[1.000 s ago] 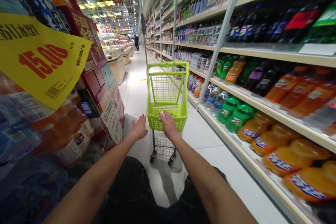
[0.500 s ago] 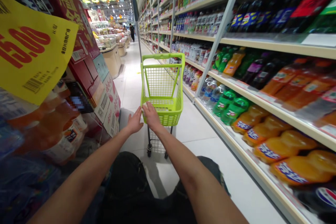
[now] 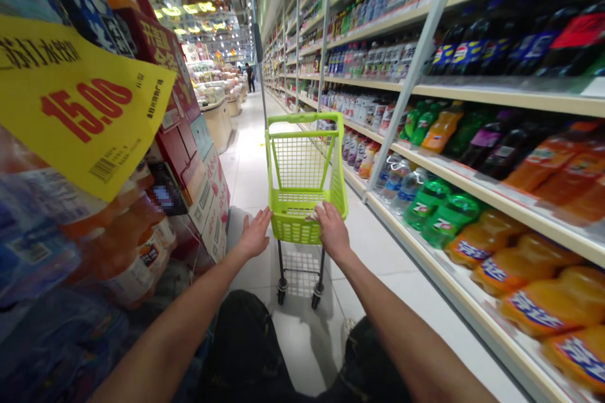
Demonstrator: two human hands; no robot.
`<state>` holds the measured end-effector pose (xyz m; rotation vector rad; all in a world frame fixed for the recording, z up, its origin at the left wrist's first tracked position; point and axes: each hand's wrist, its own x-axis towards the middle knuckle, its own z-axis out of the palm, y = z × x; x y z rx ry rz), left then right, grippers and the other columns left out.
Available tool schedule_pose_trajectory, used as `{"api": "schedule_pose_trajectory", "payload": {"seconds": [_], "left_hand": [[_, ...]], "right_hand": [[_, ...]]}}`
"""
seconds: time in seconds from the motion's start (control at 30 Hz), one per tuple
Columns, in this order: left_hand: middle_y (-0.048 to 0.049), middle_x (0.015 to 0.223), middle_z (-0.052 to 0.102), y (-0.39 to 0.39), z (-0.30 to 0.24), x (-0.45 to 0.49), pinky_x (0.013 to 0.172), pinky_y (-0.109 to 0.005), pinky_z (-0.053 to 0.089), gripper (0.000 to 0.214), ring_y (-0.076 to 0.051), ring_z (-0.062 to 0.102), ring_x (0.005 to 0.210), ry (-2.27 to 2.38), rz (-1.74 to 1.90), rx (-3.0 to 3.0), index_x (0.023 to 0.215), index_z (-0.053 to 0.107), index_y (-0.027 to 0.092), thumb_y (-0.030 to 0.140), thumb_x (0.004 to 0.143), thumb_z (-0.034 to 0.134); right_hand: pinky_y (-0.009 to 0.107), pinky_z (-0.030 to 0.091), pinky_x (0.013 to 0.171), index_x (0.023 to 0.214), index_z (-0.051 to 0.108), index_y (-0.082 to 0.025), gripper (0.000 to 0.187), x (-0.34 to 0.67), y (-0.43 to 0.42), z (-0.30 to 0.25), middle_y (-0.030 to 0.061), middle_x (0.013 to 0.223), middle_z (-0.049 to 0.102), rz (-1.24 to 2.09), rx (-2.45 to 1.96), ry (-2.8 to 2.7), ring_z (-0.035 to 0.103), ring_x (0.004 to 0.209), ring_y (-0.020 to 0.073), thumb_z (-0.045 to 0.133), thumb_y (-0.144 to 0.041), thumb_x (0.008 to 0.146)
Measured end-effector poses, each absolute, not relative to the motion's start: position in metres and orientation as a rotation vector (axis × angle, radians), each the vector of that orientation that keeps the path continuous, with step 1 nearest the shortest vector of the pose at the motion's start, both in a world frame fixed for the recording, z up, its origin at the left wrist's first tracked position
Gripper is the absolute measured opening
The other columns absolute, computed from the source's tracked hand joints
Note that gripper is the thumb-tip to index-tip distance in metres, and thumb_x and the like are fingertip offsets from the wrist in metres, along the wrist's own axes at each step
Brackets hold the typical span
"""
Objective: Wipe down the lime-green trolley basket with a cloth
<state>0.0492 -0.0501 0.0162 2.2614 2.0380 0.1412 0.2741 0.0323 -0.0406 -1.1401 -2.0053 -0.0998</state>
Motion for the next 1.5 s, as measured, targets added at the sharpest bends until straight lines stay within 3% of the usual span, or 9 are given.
{"api": "schedule_pose_trajectory", "payload": {"seconds": [0.27,0.73,0.87,0.97,1.07,1.17,1.23,1.37,1.5], "left_hand": [[-0.0071,0.152,0.005,-0.056,0.014,0.057,0.109,-0.055,0.012,0.079,-0.023,0.01,0.138,2.201,0.103,2.089,0.143,0.004,0.018,0.015,0.073,0.04],[-0.0082,0.152,0.009,-0.086,-0.023,0.071,0.11,-0.051,0.015,0.079,-0.023,0.01,0.138,2.19,0.288,1.853,0.142,0.01,0.018,0.018,0.074,0.049],[-0.0055,0.147,0.028,-0.083,-0.021,0.072,0.109,-0.041,0.024,0.065,-0.02,0.027,0.133,1.966,0.803,1.569,0.136,0.03,0.019,0.015,0.074,0.048],[-0.0043,0.129,0.053,-0.08,-0.015,0.084,0.099,-0.037,0.038,0.045,-0.02,0.048,0.118,1.577,1.198,1.078,0.127,0.044,0.019,0.027,0.084,0.039],[-0.0051,0.114,0.063,-0.079,-0.004,0.096,0.089,-0.034,0.045,0.046,-0.019,0.058,0.104,1.191,1.331,0.695,0.123,0.048,0.017,0.037,0.088,0.028],[-0.0052,0.108,0.065,-0.08,0.005,0.099,0.084,-0.03,0.046,0.043,-0.018,0.059,0.097,0.997,1.301,0.576,0.117,0.053,0.016,0.039,0.087,0.033],[-0.0042,0.109,0.065,-0.082,0.007,0.094,0.085,-0.033,0.045,0.042,-0.018,0.059,0.098,1.012,1.219,0.572,0.114,0.055,0.019,0.042,0.086,0.034],[-0.0024,0.121,0.059,-0.084,-0.005,0.078,0.093,-0.042,0.038,0.042,-0.021,0.053,0.11,1.351,1.124,0.691,0.11,0.057,0.024,0.05,0.085,0.035],[-0.0084,0.127,0.055,-0.085,-0.027,0.063,0.1,-0.038,0.033,0.041,-0.024,0.045,0.12,1.68,1.17,0.949,0.109,0.058,0.018,0.044,0.078,0.052]], "right_hand": [[0.045,0.034,0.106,0.113,0.061,-0.025,0.042,0.232,0.016,-0.046,0.0039,0.136,0.044,-0.017,-0.935,-2.117,0.031,0.132,0.0209,0.04,-0.005,0.082],[0.045,0.031,0.107,0.115,0.058,-0.02,0.038,0.198,-0.016,-0.05,0.0066,0.131,0.05,-0.084,-0.671,-2.261,0.029,0.132,0.0173,0.035,-0.008,0.088],[0.042,0.03,0.108,0.116,0.058,-0.018,0.039,0.198,-0.02,-0.051,0.0078,0.132,0.049,-0.019,-0.668,-2.217,0.027,0.133,0.0169,0.033,-0.007,0.088],[0.039,0.03,0.109,0.121,0.055,-0.017,0.042,0.196,-0.034,-0.049,0.0085,0.137,0.043,0.069,-0.75,-2.107,0.026,0.133,0.0158,0.032,-0.008,0.087],[0.041,0.03,0.109,0.128,0.047,-0.016,0.045,0.194,-0.047,-0.049,0.0109,0.141,0.036,0.144,-0.746,-2.058,0.025,0.134,0.0174,0.035,-0.011,0.085],[0.047,0.03,0.107,0.131,0.042,-0.014,0.051,0.198,-0.049,-0.052,0.0141,0.142,0.033,0.112,-0.637,-2.131,0.022,0.135,0.0234,0.049,-0.023,0.081],[0.048,0.032,0.106,0.129,0.046,-0.016,0.049,0.203,-0.044,-0.055,0.0139,0.14,0.037,0.047,-0.596,-2.157,0.022,0.135,0.024,0.053,-0.026,0.081],[0.042,0.037,0.104,0.118,0.056,-0.022,0.036,0.205,-0.034,-0.053,0.0085,0.13,0.051,-0.089,-0.621,-2.152,0.029,0.132,0.0176,0.038,-0.013,0.088],[0.047,0.032,0.105,0.117,0.056,-0.022,0.034,0.198,-0.023,-0.042,0.0068,0.13,0.052,-0.186,-0.593,-2.234,0.026,0.133,0.0195,0.039,-0.012,0.089]]}}
